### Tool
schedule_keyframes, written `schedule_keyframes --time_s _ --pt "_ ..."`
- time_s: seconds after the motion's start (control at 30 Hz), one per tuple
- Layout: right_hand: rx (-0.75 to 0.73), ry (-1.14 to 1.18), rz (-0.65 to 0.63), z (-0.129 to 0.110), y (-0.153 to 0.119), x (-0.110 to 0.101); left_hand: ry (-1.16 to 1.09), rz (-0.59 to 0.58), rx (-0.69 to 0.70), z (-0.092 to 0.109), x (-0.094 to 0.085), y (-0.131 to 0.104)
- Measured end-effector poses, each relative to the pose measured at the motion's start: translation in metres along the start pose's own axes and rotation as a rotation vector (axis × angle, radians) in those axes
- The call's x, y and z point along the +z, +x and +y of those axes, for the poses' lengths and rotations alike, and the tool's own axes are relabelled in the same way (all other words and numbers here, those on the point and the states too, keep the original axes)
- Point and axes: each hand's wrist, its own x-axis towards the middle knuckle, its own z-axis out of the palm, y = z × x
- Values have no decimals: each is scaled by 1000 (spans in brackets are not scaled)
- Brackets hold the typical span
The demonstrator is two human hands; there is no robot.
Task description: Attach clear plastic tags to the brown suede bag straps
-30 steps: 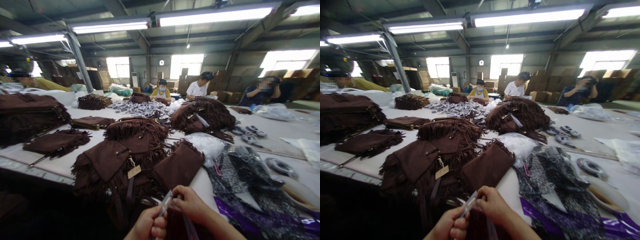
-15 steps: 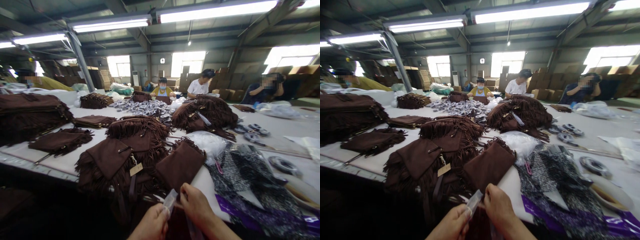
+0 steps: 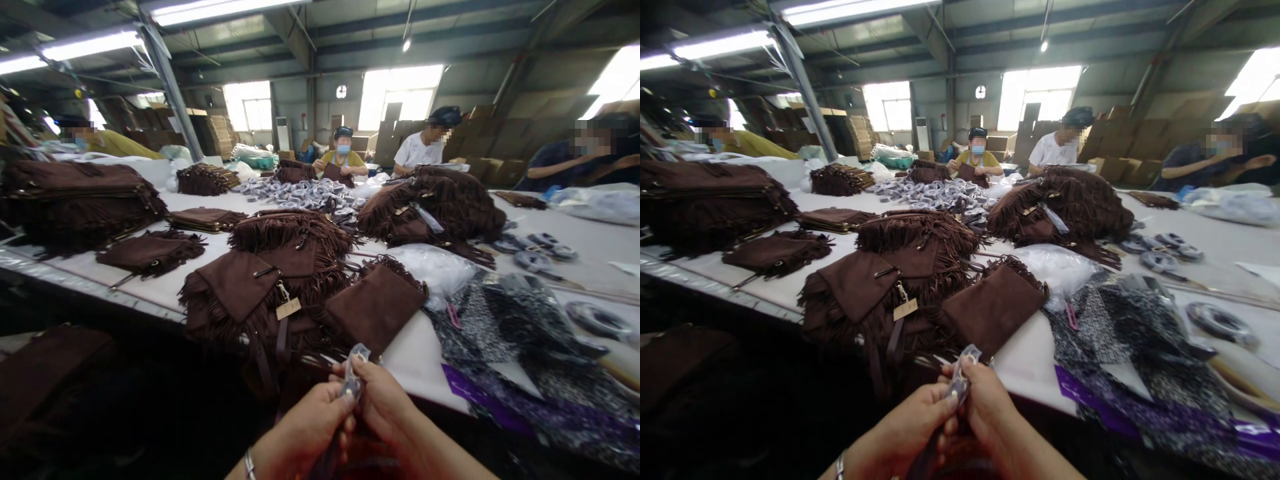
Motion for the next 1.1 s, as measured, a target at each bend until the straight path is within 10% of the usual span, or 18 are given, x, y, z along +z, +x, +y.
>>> schedule_keyframes --time_s 0.33,0.63,0.87,1.1 --pt "-90 108 34 1 4 8 125 -65 -113 -16 -59 -73" --pt "-111 117 89 -4 0 3 513 -75 58 -18 -99 -76" --pt "-100 141 40 3 3 -4 405 60 308 10 -36 -11" --pt "-120 -44 -159 12 1 -29 -26 38 14 -8 -5 16"
